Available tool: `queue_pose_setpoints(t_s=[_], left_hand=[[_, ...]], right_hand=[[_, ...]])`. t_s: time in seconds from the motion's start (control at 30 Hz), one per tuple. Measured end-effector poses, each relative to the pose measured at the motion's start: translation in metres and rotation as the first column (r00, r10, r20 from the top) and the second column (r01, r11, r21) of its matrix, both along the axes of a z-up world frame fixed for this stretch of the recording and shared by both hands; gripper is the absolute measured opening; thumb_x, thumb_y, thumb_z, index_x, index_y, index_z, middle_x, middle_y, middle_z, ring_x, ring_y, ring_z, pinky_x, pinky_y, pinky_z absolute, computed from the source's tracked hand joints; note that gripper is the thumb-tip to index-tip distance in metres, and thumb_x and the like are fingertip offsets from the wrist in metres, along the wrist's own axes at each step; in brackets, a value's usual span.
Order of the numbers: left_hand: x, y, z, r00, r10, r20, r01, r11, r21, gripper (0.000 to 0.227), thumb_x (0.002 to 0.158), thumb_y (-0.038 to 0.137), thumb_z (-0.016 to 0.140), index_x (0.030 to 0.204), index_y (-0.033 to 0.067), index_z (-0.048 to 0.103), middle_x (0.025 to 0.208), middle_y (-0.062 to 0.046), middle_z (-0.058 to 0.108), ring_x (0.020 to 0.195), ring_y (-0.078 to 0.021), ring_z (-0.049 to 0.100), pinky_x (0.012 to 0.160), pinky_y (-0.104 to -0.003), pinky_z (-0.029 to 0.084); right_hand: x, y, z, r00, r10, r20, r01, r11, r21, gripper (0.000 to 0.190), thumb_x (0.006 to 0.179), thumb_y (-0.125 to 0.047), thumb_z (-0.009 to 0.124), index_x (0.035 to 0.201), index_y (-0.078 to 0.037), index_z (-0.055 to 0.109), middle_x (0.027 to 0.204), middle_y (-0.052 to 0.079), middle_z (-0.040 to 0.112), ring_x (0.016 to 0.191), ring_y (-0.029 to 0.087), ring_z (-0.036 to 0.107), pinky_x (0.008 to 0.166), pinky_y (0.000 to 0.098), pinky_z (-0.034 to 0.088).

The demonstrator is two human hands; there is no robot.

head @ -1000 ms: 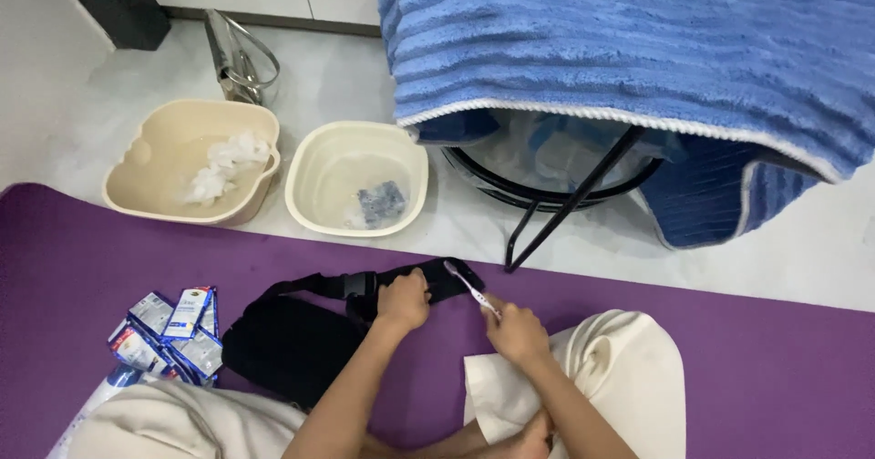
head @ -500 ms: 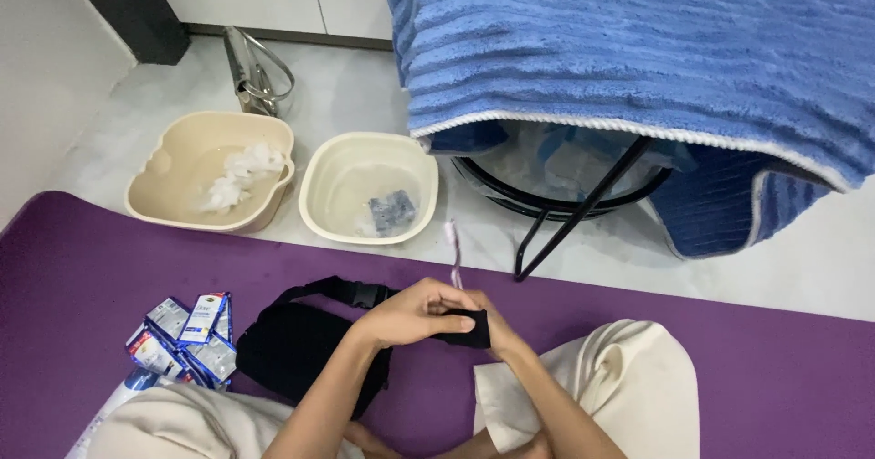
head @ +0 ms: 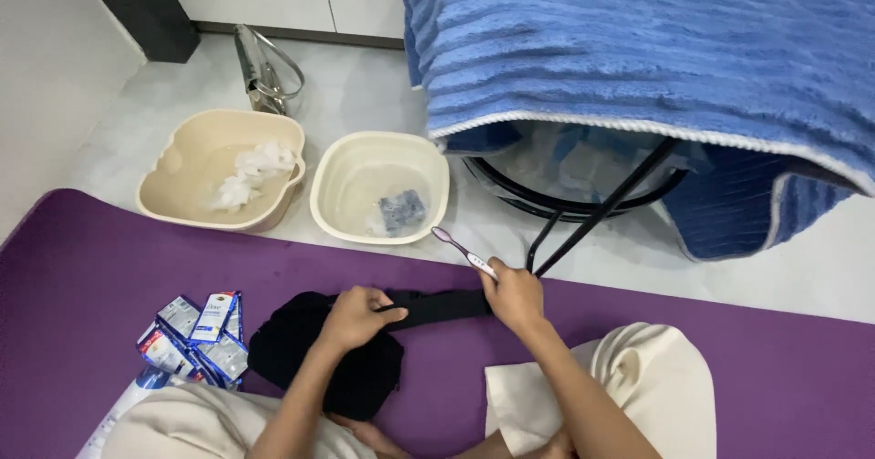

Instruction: The person is cleaning a black fabric pouch by scrubbing it with a toothbrush dipped in water from a plastic basin.

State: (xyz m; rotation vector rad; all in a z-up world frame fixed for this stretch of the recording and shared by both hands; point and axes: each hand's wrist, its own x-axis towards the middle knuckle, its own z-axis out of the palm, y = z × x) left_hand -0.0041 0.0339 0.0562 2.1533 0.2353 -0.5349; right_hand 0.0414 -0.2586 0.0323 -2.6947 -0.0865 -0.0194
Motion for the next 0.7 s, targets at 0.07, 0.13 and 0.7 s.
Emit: queue_pose_setpoints(t_s=[0.07, 0.13, 0.7], left_hand=[[0.000, -0.010, 0.003, 1.000, 0.022, -0.008, -0.021, 0.999, 0.045, 0.035, 0.084, 0.033, 0.083, 0.106, 0.0062, 0.081, 0.099, -0.016, 0.080, 0.100, -0.0303, 0.075, 0.085, -0.041, 0.057], [0.005, -0.013, -0.005, 0.999, 0.046, -0.016, -0.045, 0.995, 0.092, 0.037, 0.084, 0.037, 0.083, 0.106, 0.0078, 0.081, 0.098, -0.014, 0.080, 0.099, -0.0288, 0.076, 0.082, -0.039, 0.058], [0.022, 0.012, -0.068, 0.990, 0.138, -0.033, -0.141, 0.982, -0.128, 0.035, 0.085, 0.026, 0.069, 0.106, 0.0007, 0.081, 0.102, -0.022, 0.079, 0.104, -0.0343, 0.072, 0.086, -0.045, 0.057]], right_hand=[[0.007, -0.002, -0.013, 0.999, -0.025, 0.025, 0.025, 1.000, -0.002, 0.018, 0.096, -0.035, 0.064, 0.091, -0.019, 0.068, 0.068, 0.010, 0.073, 0.070, 0.029, 0.076, 0.064, 0.0394, 0.056], [0.012, 0.002, -0.016, 0.998, -0.047, 0.050, 0.047, 0.999, -0.001, 0.016, 0.096, -0.033, 0.064, 0.097, -0.018, 0.069, 0.072, 0.013, 0.075, 0.074, 0.030, 0.077, 0.067, 0.0409, 0.058], [0.029, 0.080, 0.055, 0.993, -0.021, -0.118, 0.082, 0.835, 0.544, 0.033, 0.094, -0.020, 0.068, 0.124, -0.008, 0.074, 0.103, 0.024, 0.076, 0.100, 0.038, 0.074, 0.087, 0.0469, 0.058]])
